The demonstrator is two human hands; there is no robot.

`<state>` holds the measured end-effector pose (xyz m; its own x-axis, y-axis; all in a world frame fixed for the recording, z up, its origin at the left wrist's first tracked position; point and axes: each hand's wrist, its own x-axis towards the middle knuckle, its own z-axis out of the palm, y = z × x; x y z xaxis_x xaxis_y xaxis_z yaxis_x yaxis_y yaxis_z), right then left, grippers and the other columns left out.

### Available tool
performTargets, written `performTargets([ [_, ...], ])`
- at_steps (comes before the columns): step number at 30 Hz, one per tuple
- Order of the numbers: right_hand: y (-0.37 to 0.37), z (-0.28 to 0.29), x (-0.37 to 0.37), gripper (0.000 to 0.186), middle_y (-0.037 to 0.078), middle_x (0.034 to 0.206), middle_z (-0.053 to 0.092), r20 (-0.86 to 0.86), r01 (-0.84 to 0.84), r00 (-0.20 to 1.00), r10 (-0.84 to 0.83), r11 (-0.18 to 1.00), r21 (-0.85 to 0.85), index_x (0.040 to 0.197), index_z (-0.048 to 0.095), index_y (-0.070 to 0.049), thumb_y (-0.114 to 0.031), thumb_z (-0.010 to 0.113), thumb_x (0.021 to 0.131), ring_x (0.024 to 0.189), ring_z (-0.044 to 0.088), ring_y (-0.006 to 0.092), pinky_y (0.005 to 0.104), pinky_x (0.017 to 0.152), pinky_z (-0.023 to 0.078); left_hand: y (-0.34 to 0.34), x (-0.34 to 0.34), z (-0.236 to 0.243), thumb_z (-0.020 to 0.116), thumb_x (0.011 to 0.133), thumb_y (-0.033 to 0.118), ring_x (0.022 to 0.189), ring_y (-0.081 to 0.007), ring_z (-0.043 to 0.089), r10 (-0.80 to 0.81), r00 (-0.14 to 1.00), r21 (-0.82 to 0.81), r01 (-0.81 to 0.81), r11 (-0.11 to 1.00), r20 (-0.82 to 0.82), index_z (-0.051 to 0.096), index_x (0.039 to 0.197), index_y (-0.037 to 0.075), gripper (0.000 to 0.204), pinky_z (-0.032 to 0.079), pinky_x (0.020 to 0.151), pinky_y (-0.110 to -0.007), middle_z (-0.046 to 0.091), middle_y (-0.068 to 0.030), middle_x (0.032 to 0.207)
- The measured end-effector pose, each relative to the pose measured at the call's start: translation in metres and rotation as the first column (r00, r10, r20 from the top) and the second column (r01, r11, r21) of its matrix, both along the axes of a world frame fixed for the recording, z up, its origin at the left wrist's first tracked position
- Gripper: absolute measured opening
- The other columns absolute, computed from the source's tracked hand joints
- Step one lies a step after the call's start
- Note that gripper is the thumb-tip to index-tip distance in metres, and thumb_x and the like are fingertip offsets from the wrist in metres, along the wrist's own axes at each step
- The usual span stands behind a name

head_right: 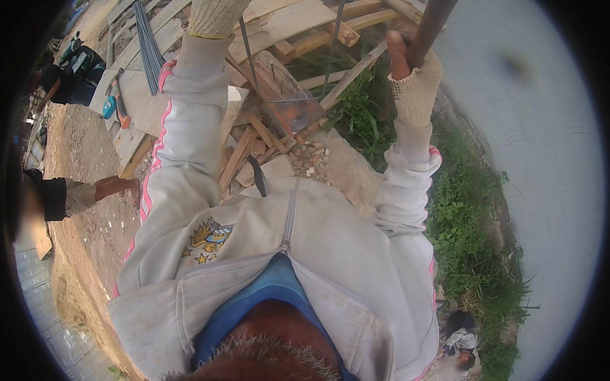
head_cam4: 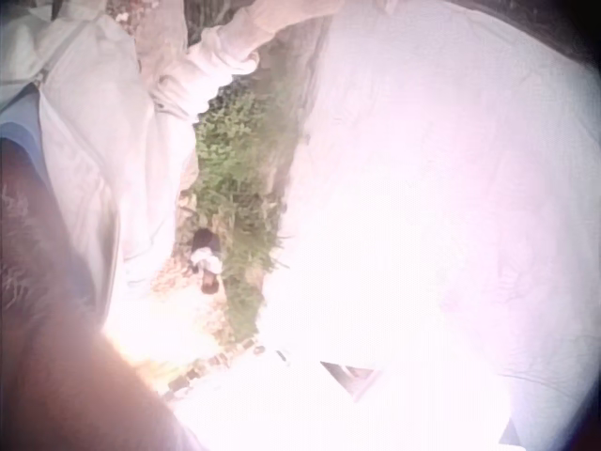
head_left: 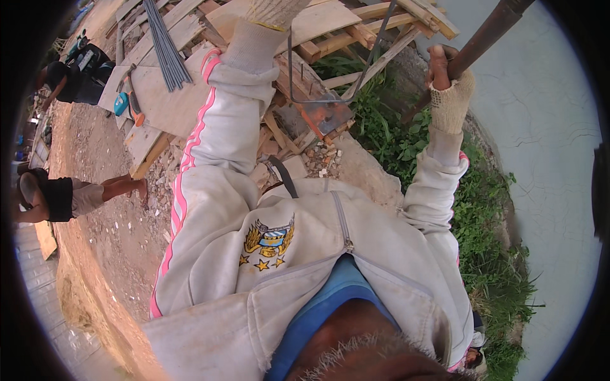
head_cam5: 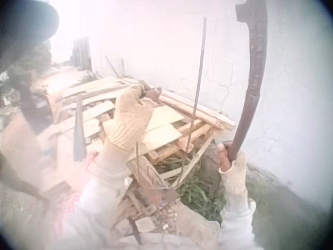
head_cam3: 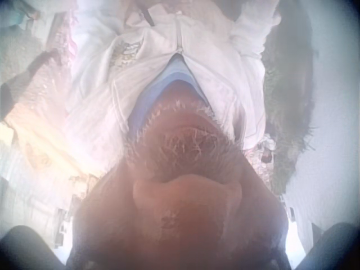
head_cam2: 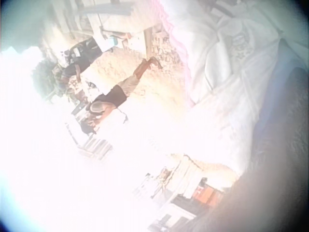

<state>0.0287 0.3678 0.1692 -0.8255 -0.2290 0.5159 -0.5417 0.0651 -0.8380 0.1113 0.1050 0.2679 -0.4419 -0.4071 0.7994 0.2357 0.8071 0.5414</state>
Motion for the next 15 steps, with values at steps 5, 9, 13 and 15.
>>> performTargets([
  [5, -0.037, 0.017, -0.035, 0.04, -0.001, 0.066, 0.057, -0.026, -0.208, 0.978, 0.209, 0.977, 0.051, 0.105, 0.073, 0.0, -0.04, 0.074, 0.097, 0.057, 0.052, 0.0067, 0.0254, 0.053, 0.038, -0.009, 0.037, -0.007, 0.069, 0.098, 0.021, 0.071, -0.0143, 0.059, 0.193, 0.981, 0.269, -0.191, 0.944, 0.018, 0.071, 0.089, 0.0, 0.023, 0.048, 0.067, -0.032, 0.067, -0.0099, 0.074],
  [9, -0.063, 0.021, -0.041, 0.034, -0.003, 0.066, 0.058, 0.02, -0.378, 0.926, 0.378, 0.926, 0.012, 0.102, 0.073, -0.004, -0.038, 0.075, 0.097, 0.058, 0.053, 0.0064, 0.0262, 0.053, 0.04, 0.004, 0.069, -0.022, 0.067, 0.099, 0.02, 0.075, -0.012, 0.058, 0.281, 0.96, 0.261, -0.274, 0.925, 0.012, 0.072, 0.093, 0.001, 0.021, 0.047, 0.069, -0.03, 0.068, -0.0059, 0.078],
  [13, -0.076, 0.021, -0.047, 0.03, -0.003, 0.069, 0.06, 0.009, -0.485, 0.875, 0.485, 0.874, 0.028, 0.099, 0.071, -0.005, -0.035, 0.074, 0.098, 0.061, 0.054, 0.0052, 0.0256, 0.054, 0.041, 0.008, 0.07, -0.037, 0.065, 0.1, 0.022, 0.077, -0.0124, 0.058, 0.346, 0.938, 0.216, -0.336, 0.917, -0.008, 0.073, 0.099, 0.0, 0.023, 0.048, 0.071, -0.032, 0.068, -0.005, 0.081],
  [15, -0.086, 0.019, -0.048, 0.035, -0.004, 0.068, 0.057, -0.1, -0.545, 0.834, 0.543, 0.838, 0.011, 0.101, 0.074, -0.005, -0.04, 0.075, 0.096, 0.06, 0.051, 0.0053, 0.0249, 0.056, 0.04, 0.006, 0.068, -0.044, 0.066, 0.099, 0.025, 0.079, -0.0154, 0.061, 0.304, 0.953, 0.254, -0.298, 0.92, 0.017, 0.072, 0.102, 0.0, 0.027, 0.049, 0.072, -0.033, 0.069, -0.0073, 0.083],
])
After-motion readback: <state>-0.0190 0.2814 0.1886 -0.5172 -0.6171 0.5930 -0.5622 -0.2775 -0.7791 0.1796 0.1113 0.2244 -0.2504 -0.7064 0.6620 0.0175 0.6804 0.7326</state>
